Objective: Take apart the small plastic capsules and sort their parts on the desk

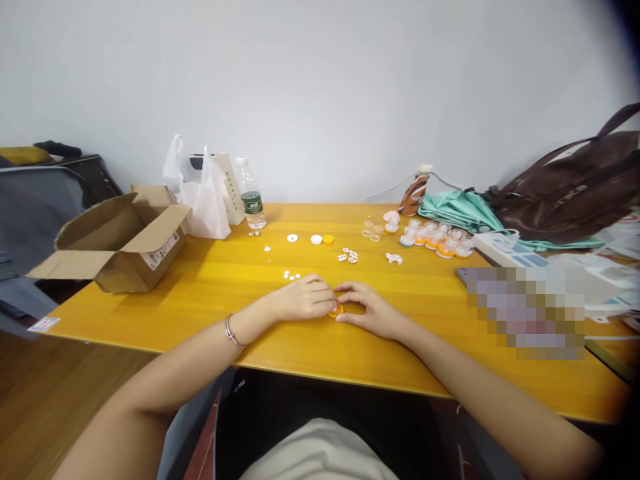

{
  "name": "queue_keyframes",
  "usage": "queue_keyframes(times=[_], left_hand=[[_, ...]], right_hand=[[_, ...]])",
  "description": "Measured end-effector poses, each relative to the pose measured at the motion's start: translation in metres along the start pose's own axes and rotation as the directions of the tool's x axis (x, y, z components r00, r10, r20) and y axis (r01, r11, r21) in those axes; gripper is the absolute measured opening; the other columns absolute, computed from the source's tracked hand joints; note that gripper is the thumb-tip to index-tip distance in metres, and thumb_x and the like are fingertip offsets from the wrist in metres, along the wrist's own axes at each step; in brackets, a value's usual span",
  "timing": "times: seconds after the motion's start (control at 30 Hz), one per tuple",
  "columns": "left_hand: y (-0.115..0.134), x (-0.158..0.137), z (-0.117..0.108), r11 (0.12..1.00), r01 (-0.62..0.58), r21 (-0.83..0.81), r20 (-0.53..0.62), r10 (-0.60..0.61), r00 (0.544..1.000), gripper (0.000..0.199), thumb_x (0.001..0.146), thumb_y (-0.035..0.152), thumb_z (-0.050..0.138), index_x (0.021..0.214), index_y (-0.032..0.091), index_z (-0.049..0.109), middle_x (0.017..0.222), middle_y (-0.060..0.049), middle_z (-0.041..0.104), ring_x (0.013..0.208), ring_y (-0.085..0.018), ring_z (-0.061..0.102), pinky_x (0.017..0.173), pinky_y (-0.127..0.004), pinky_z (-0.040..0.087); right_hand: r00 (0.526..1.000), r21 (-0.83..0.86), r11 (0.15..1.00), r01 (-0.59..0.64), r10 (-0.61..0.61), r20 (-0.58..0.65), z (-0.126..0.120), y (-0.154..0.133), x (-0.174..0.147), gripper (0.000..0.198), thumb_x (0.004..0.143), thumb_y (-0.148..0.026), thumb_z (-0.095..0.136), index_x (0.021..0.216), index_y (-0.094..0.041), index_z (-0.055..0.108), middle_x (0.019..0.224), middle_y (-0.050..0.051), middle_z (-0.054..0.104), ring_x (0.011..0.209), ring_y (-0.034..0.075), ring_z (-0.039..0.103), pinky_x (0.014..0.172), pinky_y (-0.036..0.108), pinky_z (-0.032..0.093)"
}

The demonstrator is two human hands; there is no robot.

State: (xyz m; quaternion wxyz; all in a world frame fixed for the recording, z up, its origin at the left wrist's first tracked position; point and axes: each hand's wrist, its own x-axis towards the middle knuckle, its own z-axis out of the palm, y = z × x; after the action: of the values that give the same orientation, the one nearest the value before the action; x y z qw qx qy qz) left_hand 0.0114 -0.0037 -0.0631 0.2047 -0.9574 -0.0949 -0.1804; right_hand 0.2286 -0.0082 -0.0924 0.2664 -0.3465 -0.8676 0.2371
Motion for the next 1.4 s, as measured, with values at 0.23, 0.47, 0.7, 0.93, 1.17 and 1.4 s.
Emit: queue_keyframes(times=[0.23,0.47,0.7,0.93,1.17,1.4], left_hand=[[0.001,0.001,0.003,0.988,0.098,-0.121,0.001,-0.098,0.995,0.018,0.088,0.025,0.042,0.086,0.017,0.058,0.085,-0.004,0.064,0.078,-0.013,0.054,0.07,-0.028,0.036],[0.003,0.002,0.004,0.884,0.27,-0.383,0.066,-0.265,0.962,0.02,0.087,0.026,0.043,0.088,0.016,0.06,0.083,-0.006,0.063,0.081,-0.014,0.055,0.074,-0.026,0.039],[0.002,0.001,0.007,0.526,0.473,-0.707,0.163,-0.529,0.833,0.018,0.082,0.028,0.052,0.081,0.014,0.063,0.081,-0.005,0.064,0.075,-0.012,0.057,0.074,-0.024,0.043],[-0.005,0.001,0.006,0.171,0.53,-0.83,0.268,-0.712,0.649,0.021,0.074,0.032,0.06,0.076,0.011,0.063,0.075,-0.005,0.065,0.068,-0.011,0.057,0.067,-0.022,0.044],[-0.059,-0.041,-0.022,0.288,0.708,-0.644,0.001,-0.926,0.378,0.02,0.073,0.033,0.056,0.074,0.013,0.06,0.075,-0.004,0.064,0.07,-0.013,0.058,0.068,-0.024,0.045],[-0.093,-0.089,-0.036,0.481,0.873,0.084,0.218,-0.863,0.455,0.014,0.071,0.026,0.051,0.072,0.017,0.062,0.076,-0.005,0.066,0.071,-0.017,0.058,0.064,-0.024,0.04]], right_hand=[[1.0,-0.002,1.0,-0.007,0.008,0.009,-0.002,-0.003,0.0,0.028,0.072,-0.043,0.063,0.092,-0.025,0.066,0.115,0.007,0.054,0.11,0.024,0.05,0.099,0.043,0.033],[1.0,0.001,1.0,-0.012,0.012,0.013,-0.003,-0.004,0.0,0.027,0.072,-0.041,0.064,0.094,-0.026,0.066,0.114,0.006,0.054,0.11,0.024,0.049,0.099,0.043,0.033],[0.999,0.008,1.0,-0.012,0.012,0.034,-0.003,-0.004,-0.001,0.029,0.073,-0.044,0.062,0.097,-0.027,0.066,0.116,0.007,0.052,0.112,0.024,0.047,0.1,0.044,0.031],[0.998,0.013,0.999,-0.042,0.041,0.042,-0.002,-0.004,-0.001,0.032,0.073,-0.046,0.062,0.099,-0.028,0.065,0.119,0.007,0.051,0.114,0.024,0.046,0.101,0.044,0.03],[0.998,0.031,0.998,-0.046,0.045,0.038,-0.001,-0.002,-0.001,0.033,0.072,-0.046,0.062,0.098,-0.026,0.066,0.119,0.007,0.052,0.114,0.024,0.046,0.101,0.043,0.03],[0.998,0.041,0.998,-0.049,0.047,0.032,-0.001,0.0,-0.001,0.033,0.072,-0.047,0.062,0.098,-0.026,0.066,0.119,0.007,0.052,0.114,0.025,0.046,0.101,0.044,0.03]])
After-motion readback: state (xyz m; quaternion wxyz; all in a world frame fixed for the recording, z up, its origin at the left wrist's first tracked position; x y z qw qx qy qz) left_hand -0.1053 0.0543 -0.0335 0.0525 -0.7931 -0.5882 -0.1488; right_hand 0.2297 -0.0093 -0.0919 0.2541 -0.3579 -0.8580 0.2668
